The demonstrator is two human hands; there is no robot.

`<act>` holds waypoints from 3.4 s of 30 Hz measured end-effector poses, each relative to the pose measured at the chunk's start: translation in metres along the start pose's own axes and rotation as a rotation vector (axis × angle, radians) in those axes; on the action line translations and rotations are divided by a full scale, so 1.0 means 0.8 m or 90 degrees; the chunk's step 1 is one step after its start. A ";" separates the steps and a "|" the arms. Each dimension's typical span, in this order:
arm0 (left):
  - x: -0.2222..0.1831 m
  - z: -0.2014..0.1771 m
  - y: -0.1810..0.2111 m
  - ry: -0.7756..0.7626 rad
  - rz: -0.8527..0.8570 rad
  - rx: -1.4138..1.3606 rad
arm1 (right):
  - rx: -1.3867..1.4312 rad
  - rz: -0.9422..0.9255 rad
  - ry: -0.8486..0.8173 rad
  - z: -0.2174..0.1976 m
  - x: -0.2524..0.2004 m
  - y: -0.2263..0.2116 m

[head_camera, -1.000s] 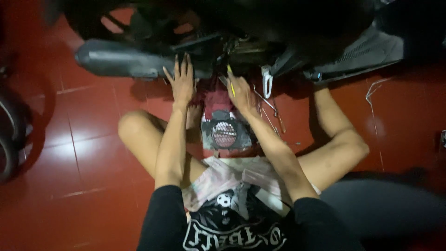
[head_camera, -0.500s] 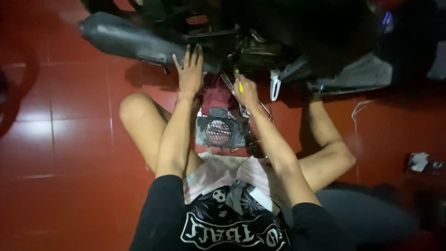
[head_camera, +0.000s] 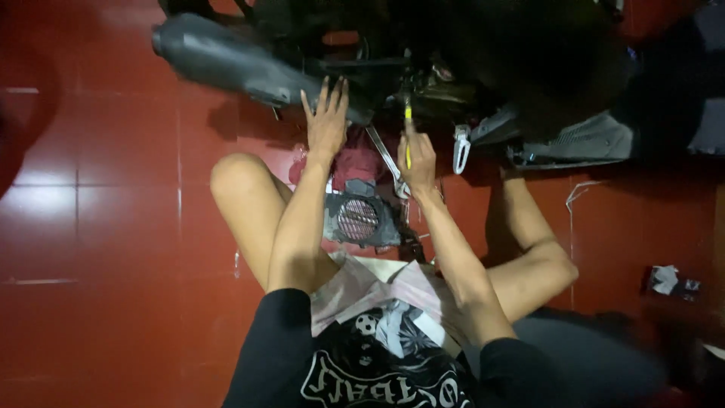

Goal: Scrubbing and cleaning motorcycle engine components using a brush and hand tools.

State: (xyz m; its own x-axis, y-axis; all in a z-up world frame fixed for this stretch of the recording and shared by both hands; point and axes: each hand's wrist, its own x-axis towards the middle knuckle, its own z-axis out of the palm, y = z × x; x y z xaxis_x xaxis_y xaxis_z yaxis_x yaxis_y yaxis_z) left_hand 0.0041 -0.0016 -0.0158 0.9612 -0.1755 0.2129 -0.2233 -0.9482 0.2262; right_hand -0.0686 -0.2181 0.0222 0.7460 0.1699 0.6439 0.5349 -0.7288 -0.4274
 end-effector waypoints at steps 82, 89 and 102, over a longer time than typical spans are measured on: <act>0.000 0.001 0.003 0.028 -0.004 -0.069 | -0.052 0.046 -0.160 0.012 -0.030 0.036; 0.003 -0.011 0.016 0.097 -0.076 -0.130 | -0.016 0.345 -0.037 -0.017 -0.081 0.062; 0.002 -0.014 0.024 0.140 -0.096 -0.150 | -0.088 0.208 0.015 0.051 -0.106 0.066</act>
State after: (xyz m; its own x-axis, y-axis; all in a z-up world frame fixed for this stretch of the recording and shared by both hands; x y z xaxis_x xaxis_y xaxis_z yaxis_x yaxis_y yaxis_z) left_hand -0.0001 -0.0174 -0.0006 0.9342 0.0474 0.3536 -0.1369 -0.8676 0.4781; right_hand -0.0875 -0.2441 -0.0805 0.8588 -0.1012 0.5022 0.2091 -0.8257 -0.5239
